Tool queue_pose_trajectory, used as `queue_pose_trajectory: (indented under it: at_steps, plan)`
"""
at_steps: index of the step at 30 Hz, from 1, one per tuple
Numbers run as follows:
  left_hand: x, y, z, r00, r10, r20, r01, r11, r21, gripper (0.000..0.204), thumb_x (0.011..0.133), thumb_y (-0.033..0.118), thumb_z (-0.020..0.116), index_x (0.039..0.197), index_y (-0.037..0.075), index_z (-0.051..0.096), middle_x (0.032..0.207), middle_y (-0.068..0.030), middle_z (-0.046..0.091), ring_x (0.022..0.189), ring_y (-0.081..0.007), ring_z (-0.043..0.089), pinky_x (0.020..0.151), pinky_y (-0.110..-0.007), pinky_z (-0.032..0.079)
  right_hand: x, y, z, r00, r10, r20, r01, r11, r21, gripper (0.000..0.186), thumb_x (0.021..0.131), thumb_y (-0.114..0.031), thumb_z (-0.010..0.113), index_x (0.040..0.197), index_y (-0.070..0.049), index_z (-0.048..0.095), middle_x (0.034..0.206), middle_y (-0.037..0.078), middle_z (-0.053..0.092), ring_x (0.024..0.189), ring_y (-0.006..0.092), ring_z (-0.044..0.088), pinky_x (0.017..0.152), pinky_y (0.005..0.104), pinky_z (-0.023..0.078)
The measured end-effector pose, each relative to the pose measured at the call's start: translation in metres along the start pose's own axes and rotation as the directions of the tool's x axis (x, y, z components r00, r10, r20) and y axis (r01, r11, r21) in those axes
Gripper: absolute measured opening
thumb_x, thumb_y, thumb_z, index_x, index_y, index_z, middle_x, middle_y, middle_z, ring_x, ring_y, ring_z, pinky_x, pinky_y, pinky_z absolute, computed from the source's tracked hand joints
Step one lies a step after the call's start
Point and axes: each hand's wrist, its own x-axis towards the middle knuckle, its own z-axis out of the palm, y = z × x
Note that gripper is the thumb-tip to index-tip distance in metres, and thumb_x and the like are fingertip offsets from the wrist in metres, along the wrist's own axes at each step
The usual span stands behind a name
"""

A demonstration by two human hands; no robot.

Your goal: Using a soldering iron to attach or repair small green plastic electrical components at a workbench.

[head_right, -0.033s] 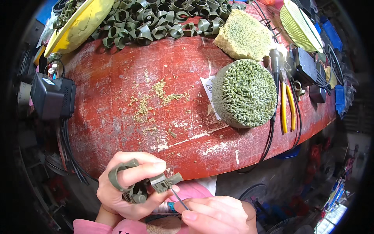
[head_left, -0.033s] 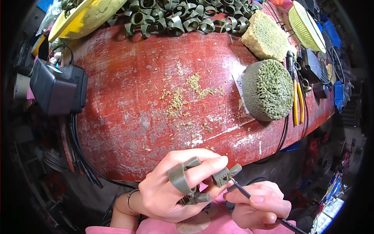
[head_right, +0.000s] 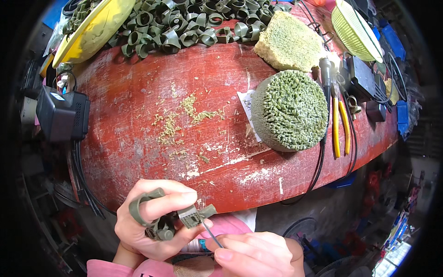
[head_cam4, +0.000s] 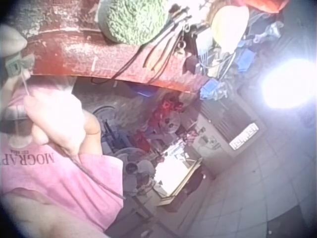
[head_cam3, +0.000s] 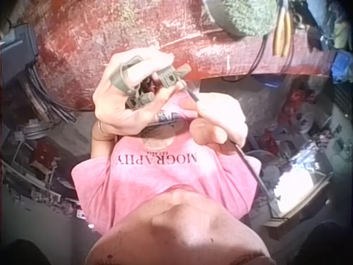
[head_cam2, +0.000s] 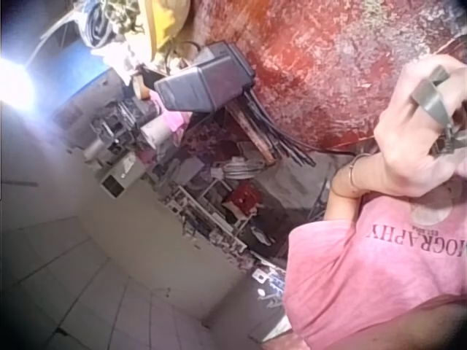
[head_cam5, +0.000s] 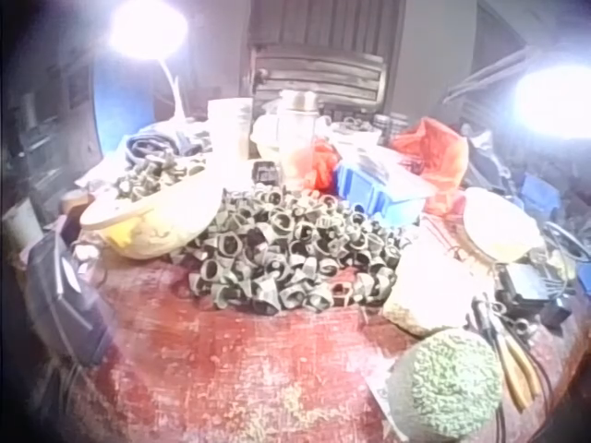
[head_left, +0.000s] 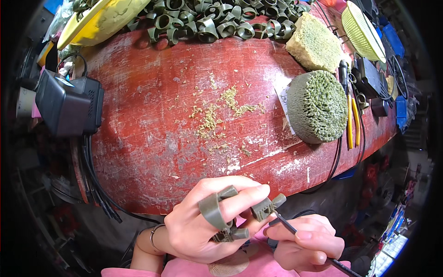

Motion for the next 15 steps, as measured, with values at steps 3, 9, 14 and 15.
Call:
queue_pose_trajectory:
  at_steps: [3,9,14,15]
  plan:
    - [0.001,0.0,0.001,1.0,-0.012,0.021,0.012,1.0,0.019,0.04,0.058,0.003,0.078,0.094,0.001,0.061,0.087,-0.0148,0.059,0.068,-0.0157,0.059,0.056,-0.024,0.048,0.002,0.01,0.014,0.998,-0.049,-0.028,0.05,0.998,0.032,0.004,0.086,-0.001,0.038,0.089,0.0,0.036,0.06,0.013,0.059,0.047,0.0169,0.058,0.039,0.0224,0.044]
    - [0.001,-0.001,-0.001,0.997,-0.074,0.036,0.072,0.997,0.032,0.04,0.058,0.006,0.079,0.093,0.001,0.061,0.086,-0.0142,0.058,0.069,-0.018,0.06,0.06,-0.027,0.049,0.01,0.014,0.019,0.987,-0.149,-0.058,0.154,0.982,0.107,0.014,0.091,-0.013,0.04,0.098,-0.001,0.036,0.06,0.013,0.06,0.045,0.0177,0.057,0.039,0.0239,0.045]
    - [0.001,-0.001,-0.002,0.997,-0.076,0.03,0.075,0.997,0.027,0.04,0.057,0.006,0.079,0.093,0.001,0.061,0.084,-0.0138,0.059,0.071,-0.0187,0.059,0.061,-0.027,0.048,0.02,0.001,0.01,0.996,0.004,0.087,-0.012,0.995,0.099,0.017,0.093,-0.018,0.038,0.098,-0.002,0.036,0.059,0.011,0.06,0.044,0.0174,0.056,0.04,0.0249,0.045]
    - [0.001,0.0,0.0,0.997,-0.069,0.037,0.068,0.998,0.018,0.04,0.057,0.006,0.079,0.093,0.001,0.061,0.084,-0.0138,0.059,0.071,-0.0187,0.059,0.061,-0.027,0.048,0.017,0.006,0.014,0.998,-0.053,-0.024,0.055,0.991,0.121,0.016,0.092,-0.017,0.039,0.097,-0.002,0.037,0.06,0.012,0.06,0.045,0.0172,0.057,0.041,0.0248,0.045]
